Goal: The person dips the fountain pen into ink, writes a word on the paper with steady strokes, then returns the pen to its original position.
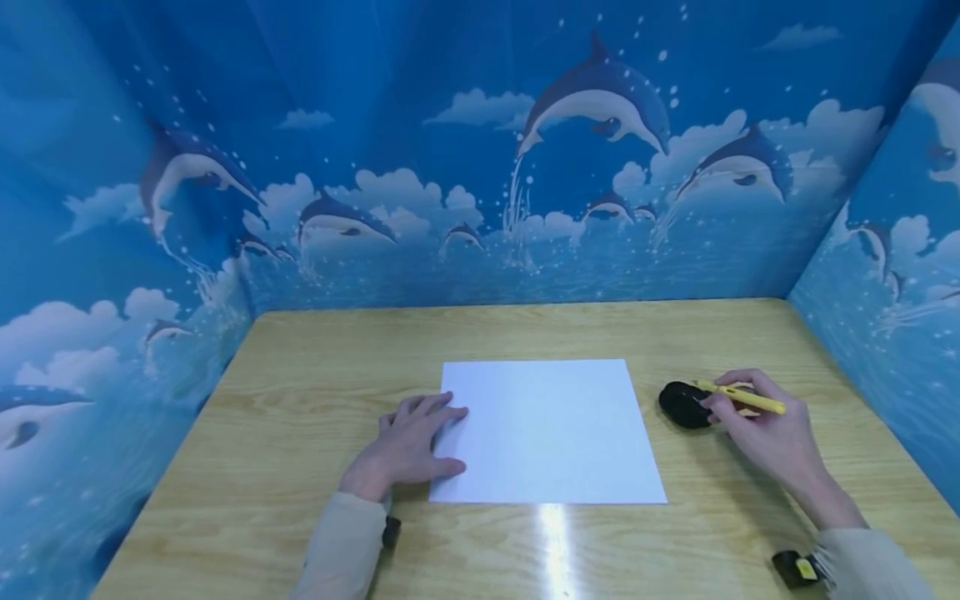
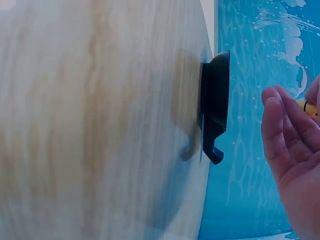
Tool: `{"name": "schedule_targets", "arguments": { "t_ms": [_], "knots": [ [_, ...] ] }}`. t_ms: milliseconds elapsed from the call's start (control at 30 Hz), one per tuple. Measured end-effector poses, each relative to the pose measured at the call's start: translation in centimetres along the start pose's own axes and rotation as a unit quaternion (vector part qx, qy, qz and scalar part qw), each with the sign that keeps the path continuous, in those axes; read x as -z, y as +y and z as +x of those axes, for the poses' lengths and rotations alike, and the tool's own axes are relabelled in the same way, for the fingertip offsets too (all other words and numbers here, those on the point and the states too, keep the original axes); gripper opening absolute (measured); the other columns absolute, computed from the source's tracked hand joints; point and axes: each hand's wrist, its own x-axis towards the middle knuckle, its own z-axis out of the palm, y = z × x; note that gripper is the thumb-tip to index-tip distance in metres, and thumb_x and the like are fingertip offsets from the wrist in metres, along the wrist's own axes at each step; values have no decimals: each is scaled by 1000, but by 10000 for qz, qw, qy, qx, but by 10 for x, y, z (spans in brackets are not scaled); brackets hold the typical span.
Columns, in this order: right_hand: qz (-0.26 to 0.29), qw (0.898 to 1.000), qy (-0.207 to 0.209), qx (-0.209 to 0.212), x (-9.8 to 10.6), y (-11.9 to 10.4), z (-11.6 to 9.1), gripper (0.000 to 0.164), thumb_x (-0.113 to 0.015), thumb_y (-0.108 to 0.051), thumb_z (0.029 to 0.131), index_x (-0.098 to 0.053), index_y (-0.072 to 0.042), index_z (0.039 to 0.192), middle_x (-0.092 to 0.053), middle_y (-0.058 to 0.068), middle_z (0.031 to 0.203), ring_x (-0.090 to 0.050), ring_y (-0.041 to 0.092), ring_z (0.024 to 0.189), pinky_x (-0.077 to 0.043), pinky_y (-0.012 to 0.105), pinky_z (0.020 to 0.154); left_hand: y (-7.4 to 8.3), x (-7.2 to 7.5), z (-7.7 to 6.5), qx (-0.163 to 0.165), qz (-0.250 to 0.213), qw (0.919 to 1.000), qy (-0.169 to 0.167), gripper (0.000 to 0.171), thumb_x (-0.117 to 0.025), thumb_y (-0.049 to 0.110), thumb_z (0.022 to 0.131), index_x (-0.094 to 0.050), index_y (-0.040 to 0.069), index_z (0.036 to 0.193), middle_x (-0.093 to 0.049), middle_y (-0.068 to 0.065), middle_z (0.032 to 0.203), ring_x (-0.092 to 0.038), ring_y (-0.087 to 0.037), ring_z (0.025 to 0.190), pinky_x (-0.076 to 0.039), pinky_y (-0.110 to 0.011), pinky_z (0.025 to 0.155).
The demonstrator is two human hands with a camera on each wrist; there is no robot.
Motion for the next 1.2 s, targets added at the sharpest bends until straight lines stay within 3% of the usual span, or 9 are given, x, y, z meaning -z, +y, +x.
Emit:
{"name": "schedule_targets", "arguments": {
  "t_ms": [100, 233, 467, 600, 833, 1200],
  "knots": [
    [49, 9992, -263, -295, 1, 0, 0, 15, -63, -9, 99, -61, -4, 113, -75, -18, 83, -73, 4, 69, -56, 24, 53, 0, 0, 0, -8, 7, 10000, 0, 71, -79, 48, 86, -52, 32, 150, -33, -1, 168, -24, -40, 154, -21, -72, 118],
    [242, 9963, -502, -657, 3, 1, 0, 20, -67, -20, 100, -59, -8, 113, -76, -15, 83, -74, 13, 66, -57, 30, 53, 0, 0, 0, -32, -4, 10000, -7, 71, -79, 48, 86, -52, 32, 150, -33, -1, 168, -24, -40, 153, -21, -72, 118],
    [708, 9917, -543, -921, 1, 10, 2, 16, -71, -14, 97, -58, -7, 103, -76, -12, 73, -71, 13, 57, -55, 28, 48, -1, 0, 0, -82, -25, 10000, 41, 72, -80, 47, 85, -52, 31, 149, -33, -3, 167, -26, -41, 152, -22, -72, 116],
    [589, 9928, -516, -910, -1, 12, 3, 16, -74, -14, 95, -62, -5, 103, -75, -14, 74, -70, 10, 58, -54, 26, 49, -2, 1, 1, -172, -55, 9998, 111, 73, -79, 49, 85, -52, 32, 150, -34, -3, 166, -28, -42, 151, -23, -74, 115],
    [-83, 9980, -89, -614, -3, 10, 3, 11, -80, -16, 89, -73, -9, 91, -68, -22, 75, -58, -1, 63, -47, 16, 54, -7, 6, 1, -287, -178, 9994, 23, 76, -81, 48, 83, -50, 33, 150, -32, -3, 167, -27, -42, 152, -21, -76, 115],
    [-400, 9966, -422, -585, 1, 11, 1, 16, -79, -26, 91, -74, -12, 96, -71, -23, 82, -62, -4, 73, -49, 16, 60, -8, 5, 0, -249, -114, 9996, -73, 77, -84, 47, 81, -52, 32, 149, -34, -1, 167, -26, -40, 153, -20, -74, 116]
  ]
}}
